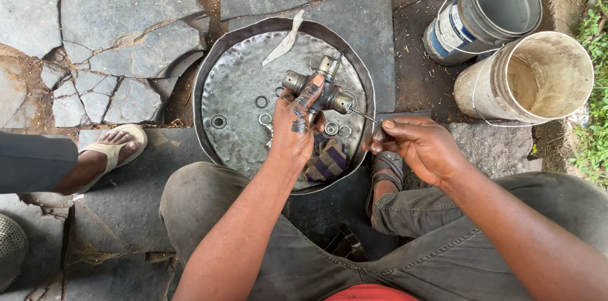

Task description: The person sits on the ground and uses a screwdriver to disassemble a mechanical part, removing small components and placing them on a metal tray. They then wipe the part with a cloth and continue to manipulate it with the screwdriver.

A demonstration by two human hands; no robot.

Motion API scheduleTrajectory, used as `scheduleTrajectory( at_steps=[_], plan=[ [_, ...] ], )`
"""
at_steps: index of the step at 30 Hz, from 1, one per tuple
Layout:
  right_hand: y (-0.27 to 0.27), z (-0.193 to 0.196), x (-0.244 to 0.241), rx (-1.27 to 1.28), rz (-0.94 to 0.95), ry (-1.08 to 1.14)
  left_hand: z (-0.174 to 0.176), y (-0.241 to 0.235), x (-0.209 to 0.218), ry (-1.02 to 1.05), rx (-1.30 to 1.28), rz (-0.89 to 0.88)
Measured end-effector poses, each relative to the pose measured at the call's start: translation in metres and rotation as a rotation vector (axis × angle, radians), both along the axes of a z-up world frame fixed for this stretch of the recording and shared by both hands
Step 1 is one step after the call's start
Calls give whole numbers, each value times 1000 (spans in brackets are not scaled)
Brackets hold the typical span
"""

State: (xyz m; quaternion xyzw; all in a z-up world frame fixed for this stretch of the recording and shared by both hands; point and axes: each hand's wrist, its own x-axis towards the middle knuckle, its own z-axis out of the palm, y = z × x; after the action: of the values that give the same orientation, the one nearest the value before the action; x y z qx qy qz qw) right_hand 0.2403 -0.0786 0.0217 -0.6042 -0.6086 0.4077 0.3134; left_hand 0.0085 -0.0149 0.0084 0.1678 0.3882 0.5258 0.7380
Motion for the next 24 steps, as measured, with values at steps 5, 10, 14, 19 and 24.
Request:
scheduleTrajectory(
  at_steps=[5,10,14,19,24],
  plan=[
    [-5,57,-14,547,226,-829,-14,8,5,55,-54,68],
    [-5,115,-45,539,360,-815,-19,12,0,211,-98,79],
    [-16,164,-76,462,625,-620,-17,4,-3,126,-30,21],
    [-66,204,-143,384,741,-304,-19,-1,-5,224,-40,2],
    [-97,193,-134,376,773,-204,-29,-3,-9,186,-7,18]
  ],
)
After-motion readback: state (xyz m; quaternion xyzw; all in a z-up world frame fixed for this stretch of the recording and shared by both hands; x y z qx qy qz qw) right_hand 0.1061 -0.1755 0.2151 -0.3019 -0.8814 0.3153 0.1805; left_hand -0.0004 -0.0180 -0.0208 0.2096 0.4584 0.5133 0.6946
